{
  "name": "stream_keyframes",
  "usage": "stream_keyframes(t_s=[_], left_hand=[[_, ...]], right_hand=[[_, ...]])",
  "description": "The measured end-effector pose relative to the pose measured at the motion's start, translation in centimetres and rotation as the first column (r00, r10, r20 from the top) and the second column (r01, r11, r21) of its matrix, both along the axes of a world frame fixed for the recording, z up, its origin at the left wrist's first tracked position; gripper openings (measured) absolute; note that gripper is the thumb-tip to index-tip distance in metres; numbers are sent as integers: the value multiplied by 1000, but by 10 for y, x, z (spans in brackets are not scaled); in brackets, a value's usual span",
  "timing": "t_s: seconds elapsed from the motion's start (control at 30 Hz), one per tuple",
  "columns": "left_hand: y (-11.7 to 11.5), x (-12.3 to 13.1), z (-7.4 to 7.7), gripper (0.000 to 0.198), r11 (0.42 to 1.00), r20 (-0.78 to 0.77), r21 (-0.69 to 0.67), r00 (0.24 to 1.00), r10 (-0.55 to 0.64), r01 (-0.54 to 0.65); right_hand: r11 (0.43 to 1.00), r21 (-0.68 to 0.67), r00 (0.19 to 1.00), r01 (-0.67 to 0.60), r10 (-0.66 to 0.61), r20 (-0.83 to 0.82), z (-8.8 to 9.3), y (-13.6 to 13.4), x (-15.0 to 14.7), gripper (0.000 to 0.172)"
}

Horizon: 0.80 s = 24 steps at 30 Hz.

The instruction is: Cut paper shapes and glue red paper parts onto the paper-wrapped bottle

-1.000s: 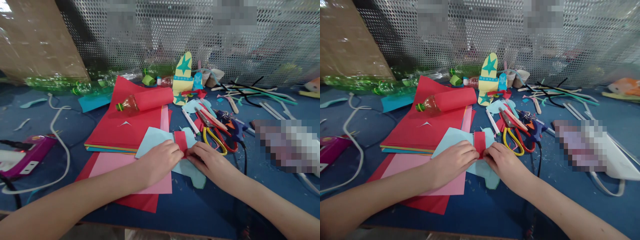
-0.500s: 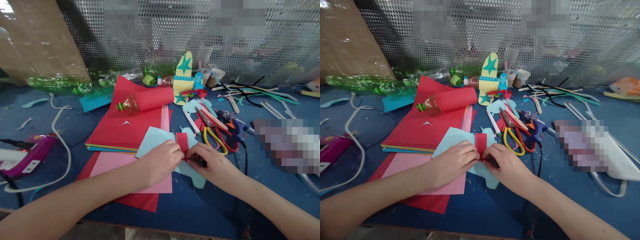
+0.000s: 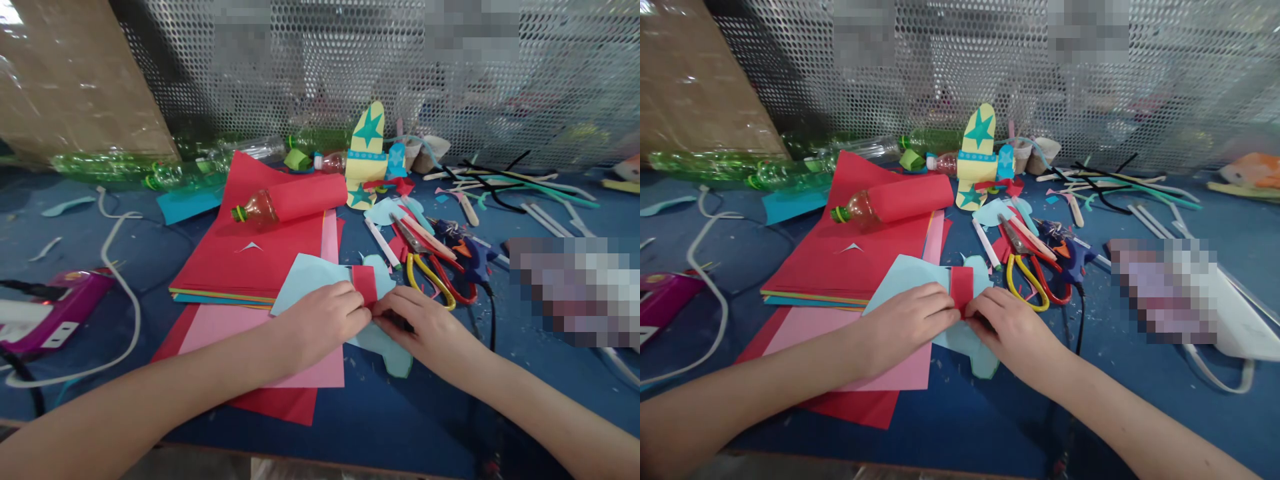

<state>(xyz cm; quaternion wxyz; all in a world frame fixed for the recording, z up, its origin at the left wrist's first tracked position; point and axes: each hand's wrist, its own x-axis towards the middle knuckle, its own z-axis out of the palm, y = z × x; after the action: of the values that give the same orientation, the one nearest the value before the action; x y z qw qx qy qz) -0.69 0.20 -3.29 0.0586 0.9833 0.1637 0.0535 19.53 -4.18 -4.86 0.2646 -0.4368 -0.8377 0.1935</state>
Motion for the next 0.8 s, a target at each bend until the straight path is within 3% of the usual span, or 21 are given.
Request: stream_keyframes(t_s=[0.27,0.47,0.8], left_hand=[[3,0,-4,18,999,108,-38,994,27,-23],[2,2,-6,18,993,157,-87,983,93,-80],[3,1,-12,19,990,101,-114,990,100,-88]], right_hand=[[1000,-12,1000,-6,6,-14,-2,1,2,14],[998,1,998,60,-60,7,-4,1,0,13],[999,-24,999,47,-47,-24,2,1,0,14]])
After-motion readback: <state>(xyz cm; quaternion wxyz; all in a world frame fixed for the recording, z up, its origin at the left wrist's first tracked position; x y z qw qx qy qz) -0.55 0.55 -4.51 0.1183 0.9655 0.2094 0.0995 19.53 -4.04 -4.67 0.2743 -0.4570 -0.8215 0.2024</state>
